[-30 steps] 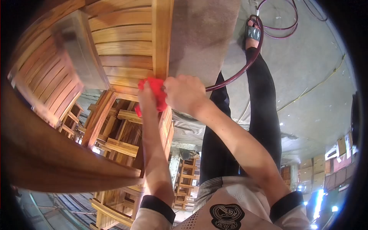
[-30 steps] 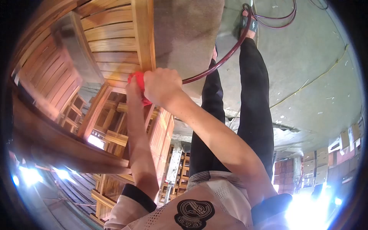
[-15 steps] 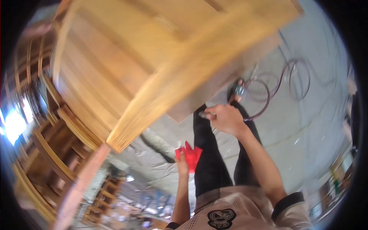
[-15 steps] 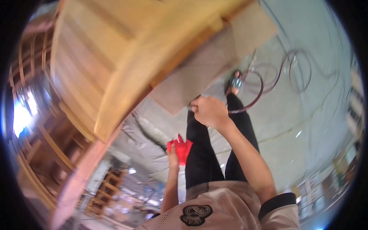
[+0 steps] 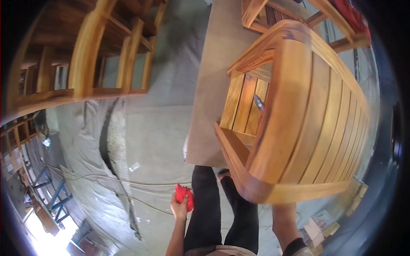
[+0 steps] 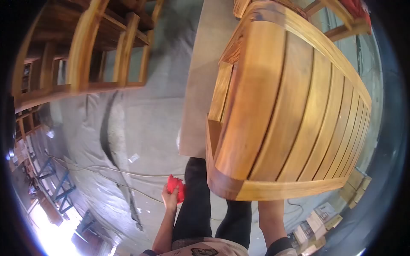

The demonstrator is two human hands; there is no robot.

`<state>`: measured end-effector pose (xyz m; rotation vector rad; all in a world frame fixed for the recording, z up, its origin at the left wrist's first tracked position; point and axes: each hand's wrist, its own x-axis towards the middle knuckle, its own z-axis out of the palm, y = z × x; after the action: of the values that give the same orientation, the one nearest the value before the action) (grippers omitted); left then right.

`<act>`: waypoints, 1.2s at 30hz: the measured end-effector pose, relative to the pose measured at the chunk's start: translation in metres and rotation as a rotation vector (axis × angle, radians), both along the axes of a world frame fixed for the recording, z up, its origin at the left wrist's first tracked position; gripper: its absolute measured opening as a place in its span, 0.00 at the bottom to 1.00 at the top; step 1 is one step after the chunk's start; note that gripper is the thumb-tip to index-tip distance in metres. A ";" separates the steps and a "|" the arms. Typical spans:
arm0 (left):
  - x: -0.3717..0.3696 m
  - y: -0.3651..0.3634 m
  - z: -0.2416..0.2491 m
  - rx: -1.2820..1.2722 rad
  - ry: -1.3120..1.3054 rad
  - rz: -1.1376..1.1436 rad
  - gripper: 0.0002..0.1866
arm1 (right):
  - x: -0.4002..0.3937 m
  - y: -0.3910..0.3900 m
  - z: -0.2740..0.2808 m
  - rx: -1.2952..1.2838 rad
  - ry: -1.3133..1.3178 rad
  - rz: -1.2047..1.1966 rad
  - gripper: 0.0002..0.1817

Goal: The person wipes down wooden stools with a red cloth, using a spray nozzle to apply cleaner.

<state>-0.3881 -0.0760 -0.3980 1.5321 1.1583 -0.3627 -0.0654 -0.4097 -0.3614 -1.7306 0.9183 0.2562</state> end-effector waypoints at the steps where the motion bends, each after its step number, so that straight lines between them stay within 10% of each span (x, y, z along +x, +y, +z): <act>1: 0.002 -0.001 0.009 -0.029 -0.007 0.012 0.23 | 0.013 0.008 -0.005 0.007 0.001 -0.018 0.16; 13: 0.016 0.021 0.025 -0.208 0.161 0.148 0.18 | 0.052 0.064 -0.010 0.202 -0.073 -0.148 0.18; 22: 0.071 0.029 0.059 0.165 0.235 -0.526 0.23 | 0.061 0.072 -0.015 0.287 -0.093 -0.273 0.19; 36: 0.112 0.020 0.058 0.246 0.064 -0.771 0.21 | 0.074 0.092 -0.014 0.240 -0.071 -0.266 0.21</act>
<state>-0.2758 -0.0555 -0.3403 2.1712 0.6265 -0.8047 0.0091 -0.3177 -0.3751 -1.3729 1.0103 0.1233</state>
